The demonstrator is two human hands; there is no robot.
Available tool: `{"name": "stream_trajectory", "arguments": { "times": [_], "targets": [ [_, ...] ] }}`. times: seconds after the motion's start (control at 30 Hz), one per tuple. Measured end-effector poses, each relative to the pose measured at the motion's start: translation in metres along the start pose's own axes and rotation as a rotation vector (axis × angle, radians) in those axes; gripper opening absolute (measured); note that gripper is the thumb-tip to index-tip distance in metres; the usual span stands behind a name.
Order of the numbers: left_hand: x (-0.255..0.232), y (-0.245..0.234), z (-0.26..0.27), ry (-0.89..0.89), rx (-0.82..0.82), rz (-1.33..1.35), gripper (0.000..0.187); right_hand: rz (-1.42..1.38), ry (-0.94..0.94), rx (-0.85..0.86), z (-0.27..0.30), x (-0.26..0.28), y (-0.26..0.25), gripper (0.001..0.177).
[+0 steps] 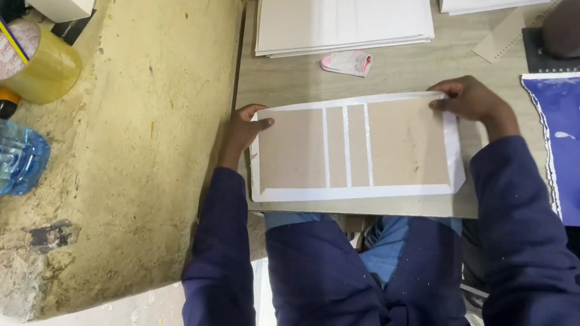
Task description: The person cleans a rectangular paper sheet with a pink cloth on a table. They wipe the surface, flip the sheet over, and continue wiping the other side before placing it on a stack.
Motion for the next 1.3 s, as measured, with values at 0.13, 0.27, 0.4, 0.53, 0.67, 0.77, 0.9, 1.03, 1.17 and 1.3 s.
{"name": "stream_trajectory", "arguments": {
  "times": [0.13,0.27,0.4,0.53,0.67,0.77,0.9,1.03,1.17,1.3],
  "targets": [
    [-0.037,0.008,-0.008,-0.088,0.038,-0.364,0.034,0.527,0.035,-0.057,-0.022,0.01,0.027,0.026],
    [-0.064,0.019,-0.002,-0.034,0.037,-0.771,0.026,0.717,0.021,0.041,-0.042,0.027,0.067,0.046],
    [0.024,0.032,-0.06,0.021,0.076,-0.881,0.023,0.617,0.055,0.196,-0.026,0.14,0.089,0.069],
    [0.02,0.053,-0.063,0.018,0.078,-0.903,0.022,0.675,0.024,0.098,-0.049,0.142,0.119,0.068],
    [-0.04,0.091,-0.045,0.036,0.18,-0.767,0.031,0.686,-0.006,0.066,-0.052,0.14,0.127,0.065],
    [-0.042,0.13,-0.05,0.088,0.196,-0.628,0.03,0.668,-0.037,0.051,-0.041,0.146,0.131,0.06],
    [-0.028,0.17,-0.065,0.166,0.171,-0.62,0.011,0.641,-0.068,-0.01,-0.032,0.139,0.138,0.051],
    [-0.012,0.179,-0.058,0.296,0.065,-0.735,0.005,0.71,-0.116,-0.05,-0.022,0.138,0.144,0.044],
    [-0.021,0.186,-0.024,0.569,-0.001,-0.835,0.006,0.78,-0.139,-0.117,-0.011,0.131,0.154,0.036],
    [-0.01,0.195,-0.001,0.788,-0.092,-1.0,0.005,0.82,-0.162,-0.211,0.012,0.145,0.156,0.037]
  ]
}}
Point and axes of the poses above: each hand's wrist, its own z-axis away from the middle knuckle, its own y-axis out of the palm, x = y × z, the point moved 5 cm from there along -z, towards the middle knuckle, and after that the axes turned 6 degrees about z, right-handed, at the moved point
